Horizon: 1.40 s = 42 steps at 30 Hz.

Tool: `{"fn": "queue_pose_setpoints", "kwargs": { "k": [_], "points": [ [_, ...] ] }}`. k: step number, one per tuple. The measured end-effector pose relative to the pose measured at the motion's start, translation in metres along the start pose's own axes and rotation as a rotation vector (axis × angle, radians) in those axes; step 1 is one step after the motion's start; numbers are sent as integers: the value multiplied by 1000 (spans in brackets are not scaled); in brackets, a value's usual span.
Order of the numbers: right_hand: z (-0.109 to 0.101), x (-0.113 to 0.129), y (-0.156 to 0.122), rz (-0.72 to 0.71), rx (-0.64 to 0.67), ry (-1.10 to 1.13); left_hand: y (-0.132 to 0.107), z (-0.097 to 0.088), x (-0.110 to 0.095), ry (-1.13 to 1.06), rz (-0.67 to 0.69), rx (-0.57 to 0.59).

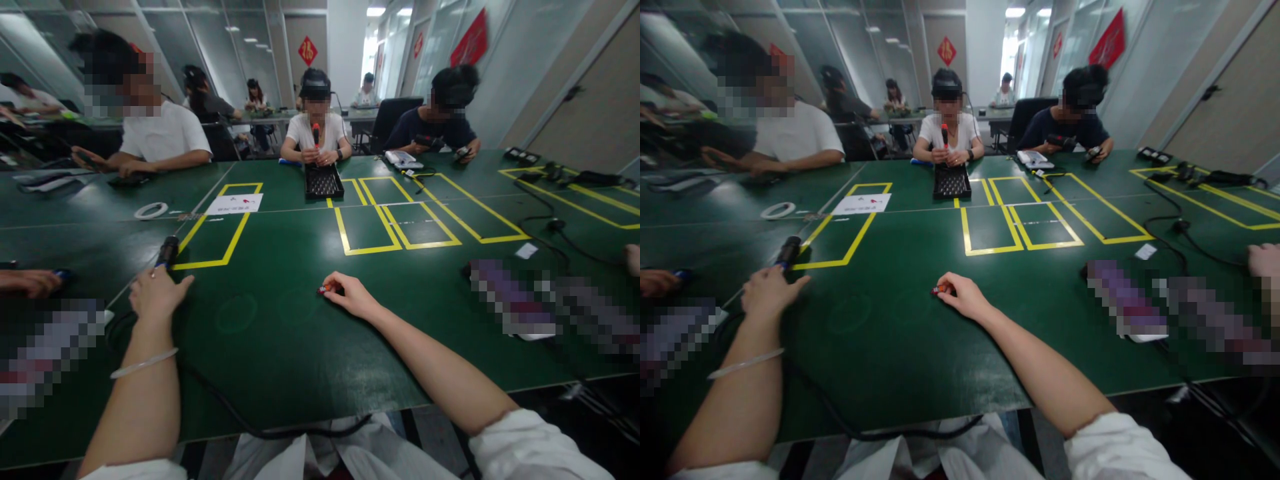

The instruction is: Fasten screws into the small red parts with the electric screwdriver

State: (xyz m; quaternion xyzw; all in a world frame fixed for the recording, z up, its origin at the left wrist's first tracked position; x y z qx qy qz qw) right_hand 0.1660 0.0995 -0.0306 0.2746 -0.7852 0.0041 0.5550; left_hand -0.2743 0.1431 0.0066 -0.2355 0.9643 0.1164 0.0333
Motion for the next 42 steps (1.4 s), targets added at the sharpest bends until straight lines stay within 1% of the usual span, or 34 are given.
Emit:
{"fn": "queue_pose_setpoints", "kwargs": {
  "k": [2,4,6,8,11,14,16,19,23,27,30,32,34,36,39,42],
  "points": [
    [0,-1,0,3,2,-2,4,12,32,62,-114,69],
    [1,-2,0,6,5,2,7,21,50,93,-171,134],
    [2,-2,1,9,10,10,9,25,53,128,-179,182],
    [2,-3,1,11,13,13,8,25,44,159,-132,201],
    [3,-3,1,14,13,6,1,19,23,208,-76,184],
    [3,-3,1,19,17,8,-11,15,-2,248,-43,177],
    [4,-3,2,23,19,9,-21,13,-24,244,18,174],
    [5,-2,2,22,17,7,-39,10,-65,217,146,149],
    [5,0,2,0,13,3,-74,6,-127,182,331,108],
    [1,1,2,-16,-35,-41,-120,5,-189,133,534,69],
    [-6,0,3,-11,-91,-100,-153,5,-228,99,656,52],
    [-14,0,3,-7,-146,-151,-171,5,-248,81,722,45],
    [-21,-1,3,2,-195,-194,-184,4,-264,72,767,37],
    [-24,-4,3,13,-214,-218,-193,3,-274,68,790,29],
    [-23,-8,4,29,-194,-231,-199,2,-280,62,804,29],
    [-19,-12,5,39,-166,-232,-201,2,-280,51,808,30]
  ]
}}
Point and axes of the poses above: each hand's wrist, its own y-axis towards the middle knuckle, its own z-axis out of the palm, x = y × z, the point moved 9 cm from there along y, towards the middle knuckle, and after that the axes turned 5 degrees about y, right-handed, at the moved point
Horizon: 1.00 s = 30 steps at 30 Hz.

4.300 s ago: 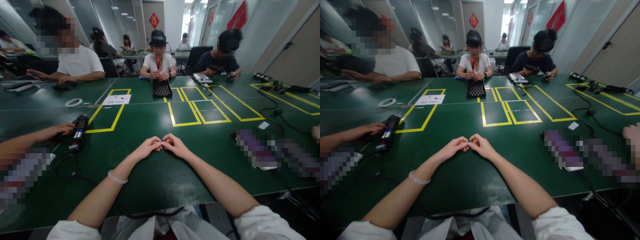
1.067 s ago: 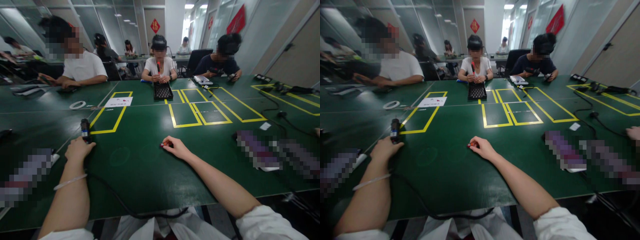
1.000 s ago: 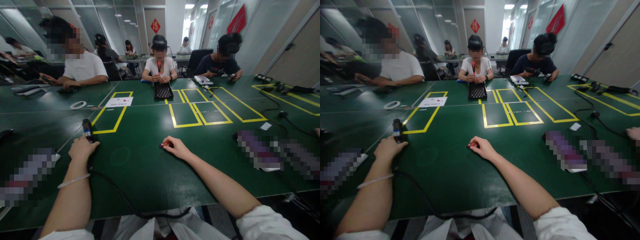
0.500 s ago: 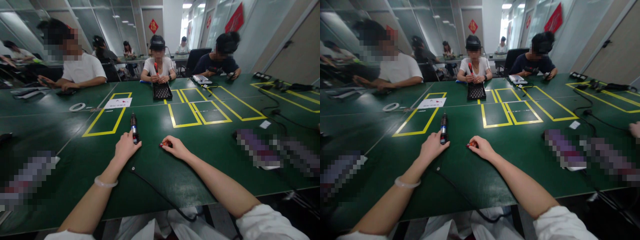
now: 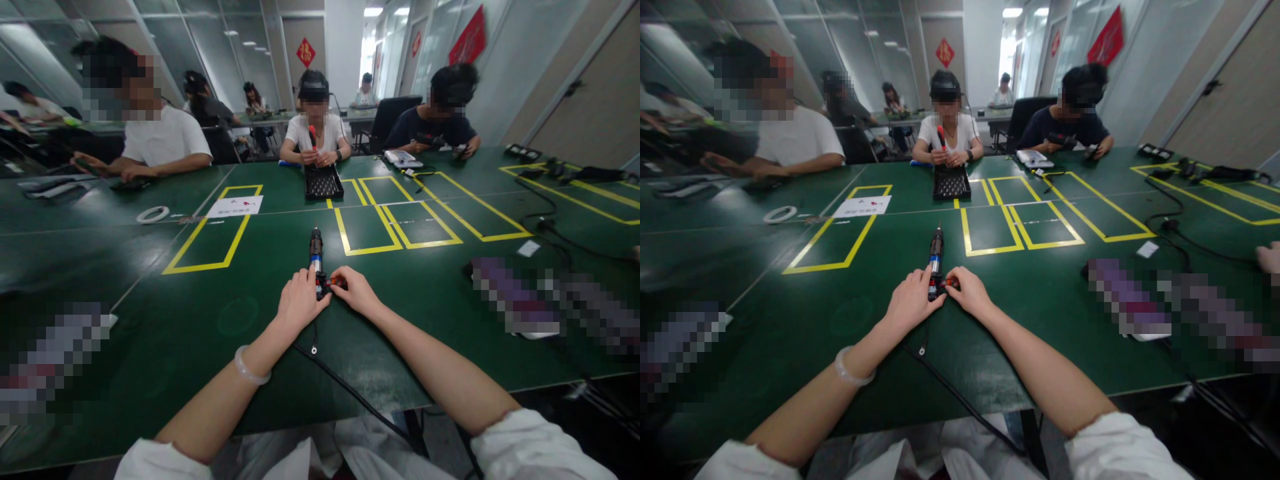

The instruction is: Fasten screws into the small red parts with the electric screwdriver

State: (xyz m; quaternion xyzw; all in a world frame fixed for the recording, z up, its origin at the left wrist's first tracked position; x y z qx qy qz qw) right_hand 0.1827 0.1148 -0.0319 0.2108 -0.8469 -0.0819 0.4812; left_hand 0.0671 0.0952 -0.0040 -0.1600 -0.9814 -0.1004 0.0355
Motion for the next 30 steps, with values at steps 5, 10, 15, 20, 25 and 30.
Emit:
{"fn": "queue_pose_setpoints", "kwargs": {
  "k": [5,10,15,20,25,30],
  "points": [
    [3,2,-1,-5,11,-3,-2,-1,-1,-4,4,-5],
    [3,6,0,-11,13,-16,-3,-1,-3,-32,8,1],
    [5,10,0,-21,36,1,-2,2,0,-38,-6,-1],
    [4,12,-4,-35,26,41,-3,3,2,-30,-4,-10],
    [2,11,-4,-42,13,28,-6,1,4,-71,-11,-7],
    [4,9,-5,-11,45,65,-7,3,11,-80,-37,8]
  ]
}}
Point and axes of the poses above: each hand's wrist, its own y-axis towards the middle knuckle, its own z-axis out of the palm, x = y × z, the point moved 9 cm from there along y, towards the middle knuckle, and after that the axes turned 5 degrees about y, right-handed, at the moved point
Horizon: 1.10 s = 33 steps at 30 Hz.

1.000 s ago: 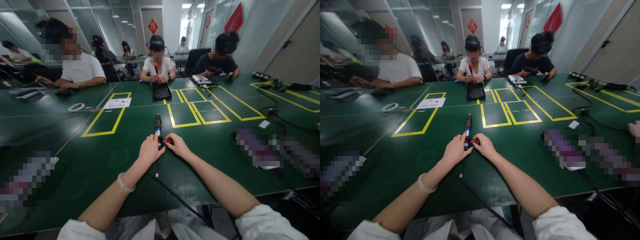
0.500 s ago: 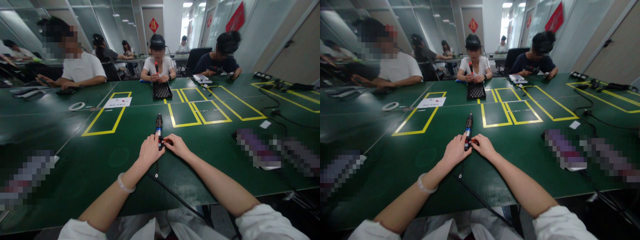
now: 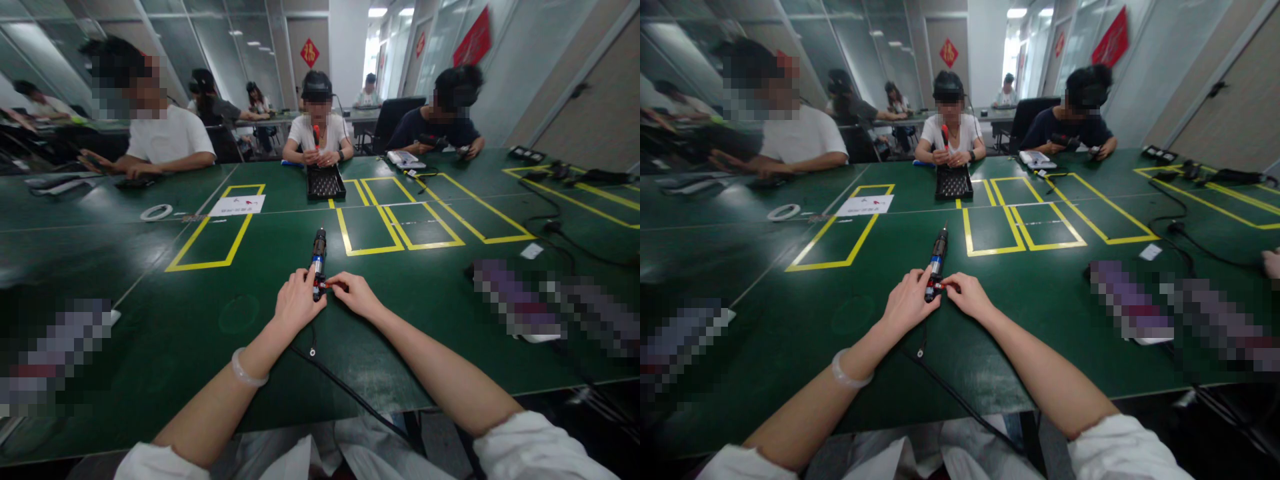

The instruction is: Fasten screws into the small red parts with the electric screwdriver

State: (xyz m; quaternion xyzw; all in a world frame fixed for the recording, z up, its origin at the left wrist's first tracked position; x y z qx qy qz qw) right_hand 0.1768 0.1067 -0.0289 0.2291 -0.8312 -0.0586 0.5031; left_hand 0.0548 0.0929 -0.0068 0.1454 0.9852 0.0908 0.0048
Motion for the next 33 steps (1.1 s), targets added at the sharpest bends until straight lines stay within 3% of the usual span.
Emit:
{"fn": "queue_pose_setpoints", "kwargs": {
  "k": [12,20,25,33],
  "points": [
    [15,3,-4,31,161,348,1,-1,14,23,-55,-8],
    [19,10,-6,37,215,377,6,2,36,54,-62,34],
    [20,10,-6,28,224,373,8,3,80,126,-155,72],
    [18,13,-6,31,218,350,-8,6,197,184,-348,133]
  ]
}}
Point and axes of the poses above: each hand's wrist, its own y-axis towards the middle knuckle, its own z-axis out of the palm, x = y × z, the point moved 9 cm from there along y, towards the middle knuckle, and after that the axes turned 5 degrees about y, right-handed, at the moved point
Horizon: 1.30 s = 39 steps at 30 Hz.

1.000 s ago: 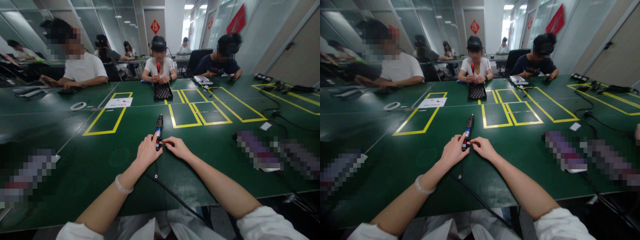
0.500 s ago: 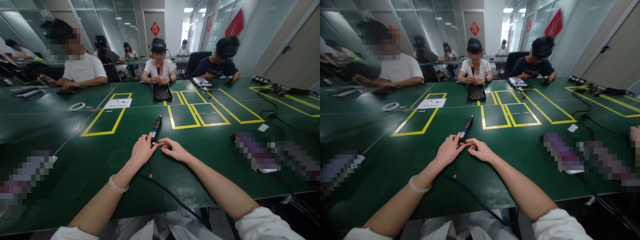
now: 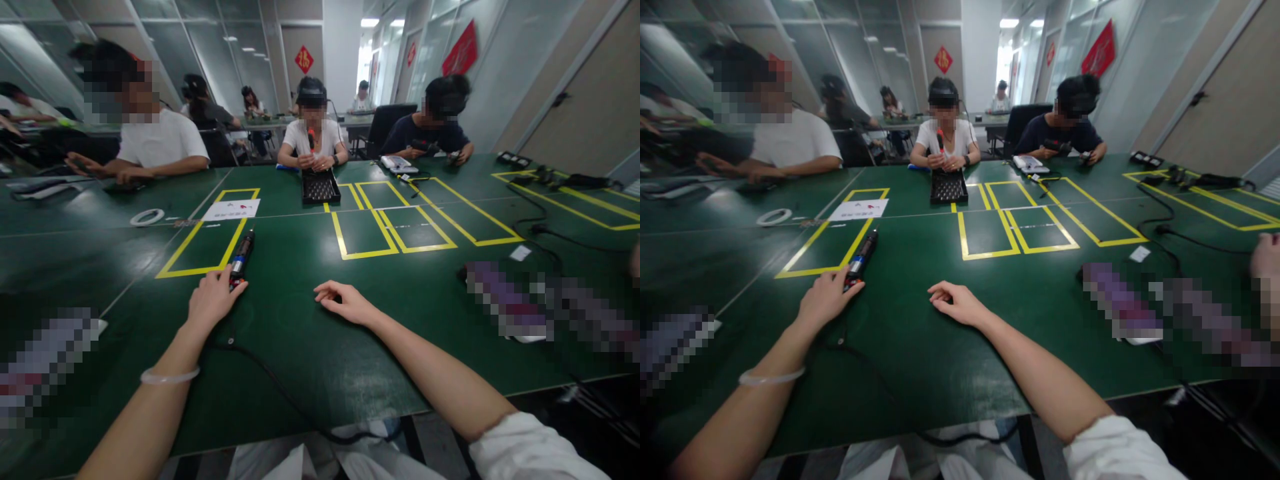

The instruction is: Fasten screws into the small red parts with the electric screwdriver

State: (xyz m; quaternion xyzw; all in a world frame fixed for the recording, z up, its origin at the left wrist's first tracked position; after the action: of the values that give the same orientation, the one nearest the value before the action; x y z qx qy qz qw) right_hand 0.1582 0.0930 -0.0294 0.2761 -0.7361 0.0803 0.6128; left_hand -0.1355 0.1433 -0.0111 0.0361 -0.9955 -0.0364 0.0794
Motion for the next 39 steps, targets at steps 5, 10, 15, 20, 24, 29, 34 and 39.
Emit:
{"fn": "queue_pose_setpoints", "kwargs": {
  "k": [5,10,15,20,24,29,34,39],
  "points": [
    [1,0,0,16,5,-11,5,10,73,104,-156,28],
    [2,1,0,32,13,-23,6,16,128,194,-295,25],
    [2,0,-1,34,19,-27,0,17,154,191,-401,-44],
    [3,-4,-1,24,31,-34,-5,11,146,212,-384,-150],
    [3,-4,0,20,33,-47,-9,5,141,219,-392,-227],
    [3,-3,0,29,38,-51,-7,5,138,211,-381,-206],
    [3,-1,-1,21,41,-65,-11,4,137,211,-439,-206],
    [4,0,-1,10,43,-72,-19,-17,123,224,-410,-324]
  ]
}}
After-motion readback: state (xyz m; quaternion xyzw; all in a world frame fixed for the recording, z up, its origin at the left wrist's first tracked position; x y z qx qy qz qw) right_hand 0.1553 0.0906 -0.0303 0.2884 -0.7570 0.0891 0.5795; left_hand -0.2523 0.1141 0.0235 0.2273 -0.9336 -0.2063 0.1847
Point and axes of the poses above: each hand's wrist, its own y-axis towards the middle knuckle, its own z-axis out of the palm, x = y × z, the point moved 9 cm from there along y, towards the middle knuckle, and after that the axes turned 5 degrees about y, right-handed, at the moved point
